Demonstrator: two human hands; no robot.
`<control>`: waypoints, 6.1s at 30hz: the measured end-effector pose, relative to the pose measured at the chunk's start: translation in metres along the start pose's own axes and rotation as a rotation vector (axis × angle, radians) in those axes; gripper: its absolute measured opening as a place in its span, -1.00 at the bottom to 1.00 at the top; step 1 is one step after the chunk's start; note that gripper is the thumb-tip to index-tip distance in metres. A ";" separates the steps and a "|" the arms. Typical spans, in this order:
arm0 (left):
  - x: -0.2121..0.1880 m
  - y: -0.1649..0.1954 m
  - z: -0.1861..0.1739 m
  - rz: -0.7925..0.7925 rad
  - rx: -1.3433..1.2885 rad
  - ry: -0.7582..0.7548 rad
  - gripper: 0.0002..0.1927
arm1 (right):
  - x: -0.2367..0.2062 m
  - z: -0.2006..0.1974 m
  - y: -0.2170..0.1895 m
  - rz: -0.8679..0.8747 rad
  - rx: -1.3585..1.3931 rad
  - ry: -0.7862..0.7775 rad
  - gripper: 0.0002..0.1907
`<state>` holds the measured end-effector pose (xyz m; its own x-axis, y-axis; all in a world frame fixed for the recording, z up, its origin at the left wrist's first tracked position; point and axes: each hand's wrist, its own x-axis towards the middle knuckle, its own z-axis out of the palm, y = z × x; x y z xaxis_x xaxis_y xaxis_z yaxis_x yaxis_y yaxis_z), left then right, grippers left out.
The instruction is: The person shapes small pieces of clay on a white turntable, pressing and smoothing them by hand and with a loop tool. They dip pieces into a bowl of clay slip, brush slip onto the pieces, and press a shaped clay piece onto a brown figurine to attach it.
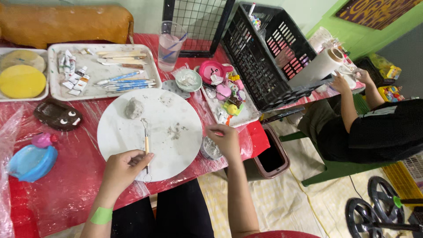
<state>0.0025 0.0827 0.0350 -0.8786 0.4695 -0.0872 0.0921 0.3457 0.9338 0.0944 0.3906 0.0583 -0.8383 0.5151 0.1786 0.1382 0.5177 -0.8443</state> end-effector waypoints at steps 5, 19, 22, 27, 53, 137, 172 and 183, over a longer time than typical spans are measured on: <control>0.001 0.002 -0.001 -0.008 0.017 -0.027 -0.68 | -0.030 -0.027 0.015 0.118 -0.026 0.018 -0.82; 0.000 0.003 -0.001 -0.073 0.099 -0.022 -0.67 | -0.039 -0.026 0.010 0.036 -0.255 0.064 -0.83; 0.000 0.002 -0.001 -0.050 0.091 -0.006 -0.66 | -0.041 -0.026 0.006 -0.110 -0.371 0.061 -0.84; -0.002 0.001 -0.001 -0.013 0.048 0.014 -0.65 | -0.046 -0.017 0.003 -0.286 -0.462 0.011 -0.67; -0.001 0.001 -0.002 -0.012 0.067 0.006 -0.65 | -0.073 -0.027 0.015 -0.356 -0.527 0.122 -0.64; -0.042 0.012 0.118 0.569 0.593 -0.139 -0.77 | -0.126 0.021 0.085 -0.204 -0.079 0.379 -0.85; -0.040 -0.004 0.131 -0.032 -0.124 -0.558 -0.69 | -0.125 0.023 0.077 -0.170 -0.074 0.373 -0.70; -0.037 -0.031 0.137 -0.151 -0.249 -0.604 -0.69 | -0.129 0.031 0.094 -0.295 -0.206 0.421 -0.82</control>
<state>0.0959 0.1658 -0.0387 -0.4501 0.8279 -0.3347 -0.1858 0.2798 0.9419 0.1988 0.3512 -0.0597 -0.5797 0.5345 0.6151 0.0647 0.7826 -0.6191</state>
